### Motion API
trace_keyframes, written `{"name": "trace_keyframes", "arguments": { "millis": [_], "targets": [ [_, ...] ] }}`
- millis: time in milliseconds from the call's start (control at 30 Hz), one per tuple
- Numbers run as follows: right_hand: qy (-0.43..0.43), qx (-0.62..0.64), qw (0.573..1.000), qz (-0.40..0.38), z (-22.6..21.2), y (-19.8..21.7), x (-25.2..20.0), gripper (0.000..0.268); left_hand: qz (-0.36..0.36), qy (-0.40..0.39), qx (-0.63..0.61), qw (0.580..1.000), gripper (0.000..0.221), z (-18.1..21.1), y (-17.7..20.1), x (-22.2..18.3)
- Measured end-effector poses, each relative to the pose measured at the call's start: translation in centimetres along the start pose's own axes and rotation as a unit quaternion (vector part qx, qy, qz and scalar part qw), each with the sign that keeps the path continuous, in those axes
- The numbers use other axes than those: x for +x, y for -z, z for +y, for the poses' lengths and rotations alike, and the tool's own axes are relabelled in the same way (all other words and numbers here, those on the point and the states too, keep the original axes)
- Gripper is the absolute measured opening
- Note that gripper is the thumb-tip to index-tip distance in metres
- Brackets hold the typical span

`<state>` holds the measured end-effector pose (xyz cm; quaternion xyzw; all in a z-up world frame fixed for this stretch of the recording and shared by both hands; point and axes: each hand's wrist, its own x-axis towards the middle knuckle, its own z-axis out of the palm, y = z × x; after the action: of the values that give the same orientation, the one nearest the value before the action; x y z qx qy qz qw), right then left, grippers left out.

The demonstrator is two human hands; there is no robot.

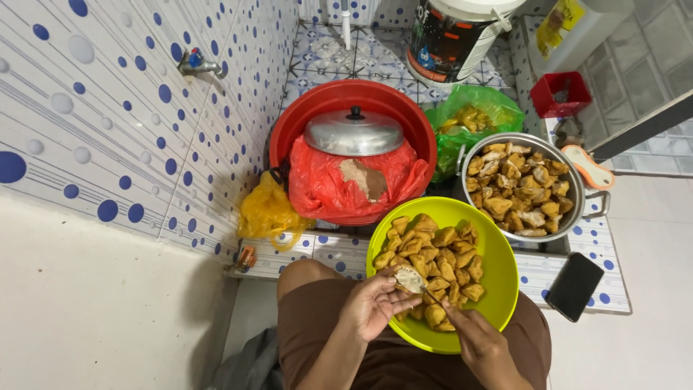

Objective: Stuffing fried tofu puffs with a white filling using a spoon and placing them in a bowl.

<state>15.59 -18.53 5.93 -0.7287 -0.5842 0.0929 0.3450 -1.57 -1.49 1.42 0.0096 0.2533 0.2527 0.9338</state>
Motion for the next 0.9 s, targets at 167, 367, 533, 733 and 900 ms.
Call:
{"name": "trace_keyframes", "arguments": {
  "millis": [167, 367, 533, 733, 900],
  "targets": [
    [-0.028, -0.006, 1.0, 0.004, 0.8, -0.1, -1.4, 0.041, -0.008, -0.017, 0.017, 1.0, 0.034, -1.1, 0.6, 0.3],
    [-0.003, -0.022, 0.999, 0.038, 0.1, 0.6, -1.6, 0.044, 0.009, -0.024, -0.009, 1.0, 0.034, -1.4, -1.4, -0.9],
    [0.016, -0.061, 0.996, 0.06, 0.7, 0.3, -2.2, 0.045, 0.014, -0.03, -0.046, 0.998, 0.011, -2.7, 0.1, -0.3],
    [-0.027, -0.073, 0.996, 0.04, 2.2, 0.5, -3.9, 0.049, 0.007, -0.008, -0.088, 0.996, 0.031, -3.6, 0.6, -0.1],
    [-0.1, -0.068, 0.993, 0.001, 2.5, 1.4, -4.8, 0.047, 0.087, -0.046, -0.122, 0.988, 0.027, -3.7, 1.0, 0.9]
  ]
}}
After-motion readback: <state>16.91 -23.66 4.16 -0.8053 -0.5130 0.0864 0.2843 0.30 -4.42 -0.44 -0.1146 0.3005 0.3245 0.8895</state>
